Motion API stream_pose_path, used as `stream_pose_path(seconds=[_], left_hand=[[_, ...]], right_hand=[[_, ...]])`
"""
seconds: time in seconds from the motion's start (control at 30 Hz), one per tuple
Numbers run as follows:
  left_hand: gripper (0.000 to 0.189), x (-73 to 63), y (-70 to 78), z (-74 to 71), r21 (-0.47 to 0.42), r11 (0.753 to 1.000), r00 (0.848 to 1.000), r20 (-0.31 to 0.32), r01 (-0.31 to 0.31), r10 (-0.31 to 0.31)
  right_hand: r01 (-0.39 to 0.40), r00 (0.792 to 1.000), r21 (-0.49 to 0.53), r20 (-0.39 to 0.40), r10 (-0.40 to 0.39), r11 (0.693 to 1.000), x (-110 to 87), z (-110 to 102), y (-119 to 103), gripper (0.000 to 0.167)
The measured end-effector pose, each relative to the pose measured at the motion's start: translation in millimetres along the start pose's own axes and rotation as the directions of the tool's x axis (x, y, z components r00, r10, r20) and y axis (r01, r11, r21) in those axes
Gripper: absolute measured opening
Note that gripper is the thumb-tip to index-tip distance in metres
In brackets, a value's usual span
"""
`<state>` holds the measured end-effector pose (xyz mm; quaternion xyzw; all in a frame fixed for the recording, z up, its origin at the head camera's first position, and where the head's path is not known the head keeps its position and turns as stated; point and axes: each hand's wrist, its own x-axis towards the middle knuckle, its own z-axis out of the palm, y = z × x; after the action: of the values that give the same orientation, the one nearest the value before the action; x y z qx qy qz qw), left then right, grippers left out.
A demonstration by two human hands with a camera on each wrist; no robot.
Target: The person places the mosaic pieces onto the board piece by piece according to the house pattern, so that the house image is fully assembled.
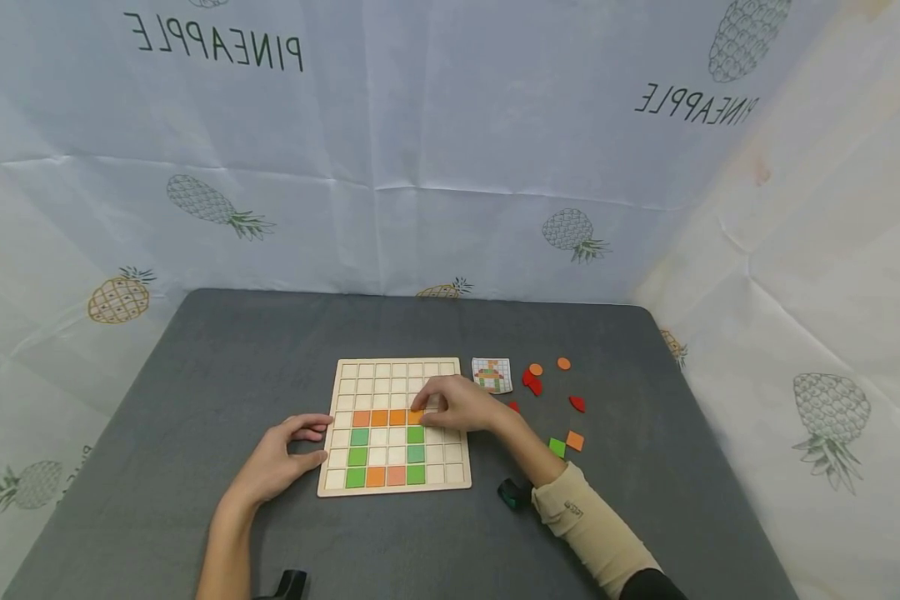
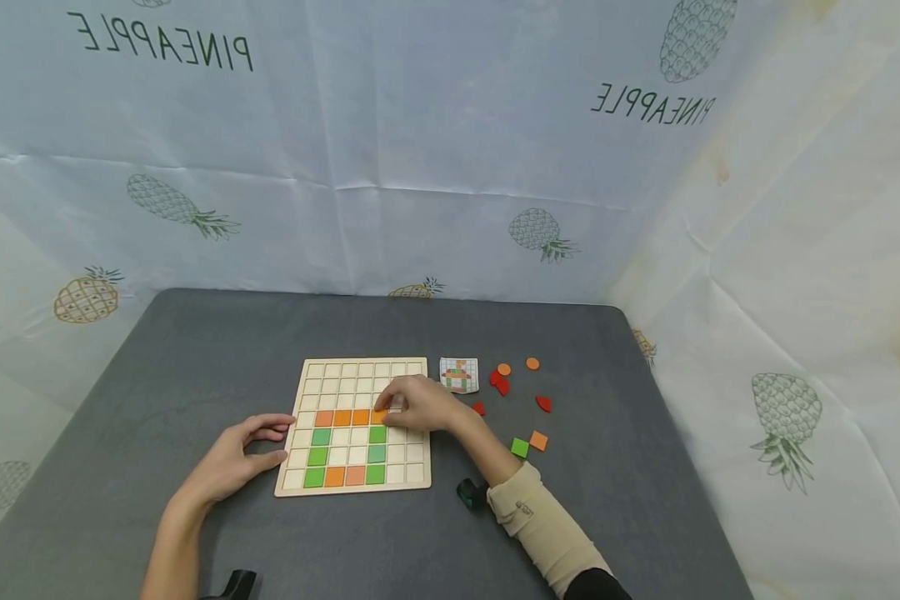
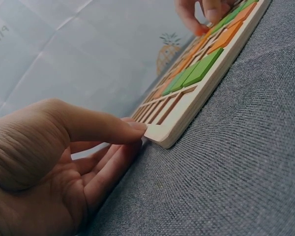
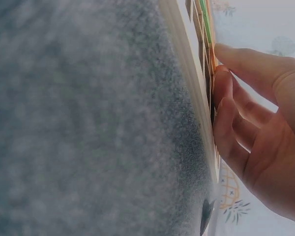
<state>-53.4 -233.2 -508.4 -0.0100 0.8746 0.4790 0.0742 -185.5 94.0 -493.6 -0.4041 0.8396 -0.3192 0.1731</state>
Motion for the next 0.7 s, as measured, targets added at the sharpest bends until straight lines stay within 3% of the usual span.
stream_pose_path(seconds=[0.4,0.7], left_hand=[[0.054,0.2,-0.9,0.1,-0.001,1.000,1.000,-0.003,-0.013,0.013],[0.054,0.3,-0.4,0.0,0.001,1.000,1.000,-0.005,-0.009,0.009]], right_hand=[[0.014,1.000,0.050,-0.010,-0.014,0.999,-10.9,-6,-2,0.021],[-0.033,0.994,0.074,-0.104,0.041,0.997,-32.1,-21,3,0.025]])
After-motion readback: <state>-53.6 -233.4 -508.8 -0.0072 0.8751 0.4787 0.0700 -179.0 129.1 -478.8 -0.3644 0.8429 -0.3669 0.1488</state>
